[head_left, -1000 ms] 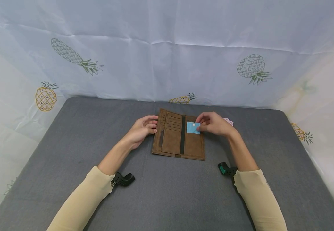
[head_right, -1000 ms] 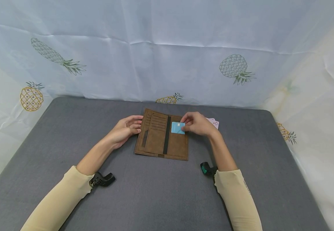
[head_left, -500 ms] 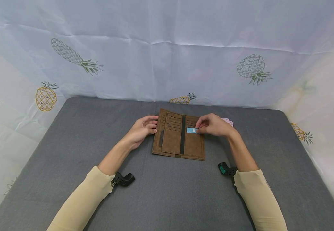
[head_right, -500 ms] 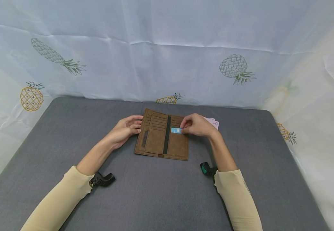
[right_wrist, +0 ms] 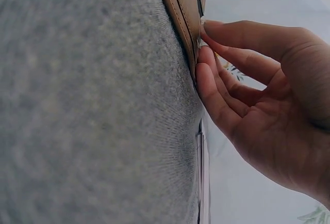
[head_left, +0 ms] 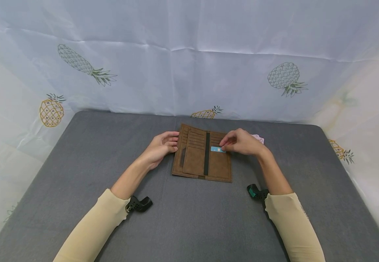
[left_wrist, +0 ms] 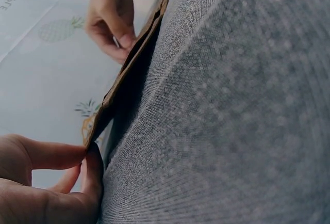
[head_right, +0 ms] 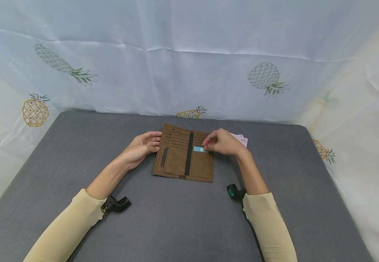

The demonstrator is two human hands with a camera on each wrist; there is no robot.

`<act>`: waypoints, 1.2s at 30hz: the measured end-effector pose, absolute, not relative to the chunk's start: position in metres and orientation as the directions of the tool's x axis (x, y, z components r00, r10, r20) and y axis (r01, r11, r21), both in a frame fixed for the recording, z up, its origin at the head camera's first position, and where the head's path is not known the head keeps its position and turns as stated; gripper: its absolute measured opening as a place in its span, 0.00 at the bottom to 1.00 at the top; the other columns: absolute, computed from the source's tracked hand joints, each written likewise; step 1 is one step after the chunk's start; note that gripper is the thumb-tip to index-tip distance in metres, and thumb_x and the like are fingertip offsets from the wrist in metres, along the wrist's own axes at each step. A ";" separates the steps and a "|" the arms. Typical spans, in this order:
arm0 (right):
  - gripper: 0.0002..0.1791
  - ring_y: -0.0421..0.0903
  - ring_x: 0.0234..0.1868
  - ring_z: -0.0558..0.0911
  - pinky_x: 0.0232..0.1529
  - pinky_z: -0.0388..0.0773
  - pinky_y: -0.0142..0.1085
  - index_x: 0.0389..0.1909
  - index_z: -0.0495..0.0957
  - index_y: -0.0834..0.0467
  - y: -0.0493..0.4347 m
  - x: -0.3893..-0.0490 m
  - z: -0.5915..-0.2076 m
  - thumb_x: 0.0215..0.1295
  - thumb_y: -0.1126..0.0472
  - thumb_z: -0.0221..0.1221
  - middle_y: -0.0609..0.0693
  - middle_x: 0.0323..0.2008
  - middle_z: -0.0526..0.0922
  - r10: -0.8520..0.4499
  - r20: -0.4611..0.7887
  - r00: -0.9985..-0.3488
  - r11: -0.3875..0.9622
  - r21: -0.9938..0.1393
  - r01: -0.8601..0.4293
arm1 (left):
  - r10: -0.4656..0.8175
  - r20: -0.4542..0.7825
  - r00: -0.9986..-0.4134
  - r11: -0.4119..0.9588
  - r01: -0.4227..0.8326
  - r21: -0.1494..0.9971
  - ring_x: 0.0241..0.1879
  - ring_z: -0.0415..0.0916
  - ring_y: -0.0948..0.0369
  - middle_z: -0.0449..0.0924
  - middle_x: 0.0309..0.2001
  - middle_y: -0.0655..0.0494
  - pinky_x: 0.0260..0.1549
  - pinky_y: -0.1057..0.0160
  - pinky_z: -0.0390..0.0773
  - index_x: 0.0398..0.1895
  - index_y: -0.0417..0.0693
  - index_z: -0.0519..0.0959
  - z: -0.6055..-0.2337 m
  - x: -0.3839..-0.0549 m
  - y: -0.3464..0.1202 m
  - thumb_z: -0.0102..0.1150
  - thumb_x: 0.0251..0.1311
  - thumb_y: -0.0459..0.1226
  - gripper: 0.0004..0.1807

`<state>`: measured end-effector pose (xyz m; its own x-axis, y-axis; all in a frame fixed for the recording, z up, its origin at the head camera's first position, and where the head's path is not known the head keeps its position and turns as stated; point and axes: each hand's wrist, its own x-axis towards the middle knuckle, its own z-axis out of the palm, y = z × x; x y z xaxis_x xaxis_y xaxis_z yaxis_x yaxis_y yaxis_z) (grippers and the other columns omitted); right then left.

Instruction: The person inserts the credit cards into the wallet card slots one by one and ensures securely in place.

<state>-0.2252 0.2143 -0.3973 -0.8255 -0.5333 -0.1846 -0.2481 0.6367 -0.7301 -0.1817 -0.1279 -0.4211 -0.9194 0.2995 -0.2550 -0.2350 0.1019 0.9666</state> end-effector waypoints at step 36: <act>0.20 0.57 0.56 0.87 0.44 0.83 0.28 0.63 0.83 0.65 0.270 -0.227 -0.379 0.77 0.59 0.65 0.67 0.58 0.87 -0.296 -0.126 -0.947 0.709 -0.693 -0.130 | 0.291 -0.255 -0.922 0.103 -0.235 0.967 0.75 0.70 0.45 0.67 0.77 0.38 0.72 0.53 0.76 0.82 0.42 0.65 -0.421 -0.181 -0.127 0.54 0.73 0.21 0.35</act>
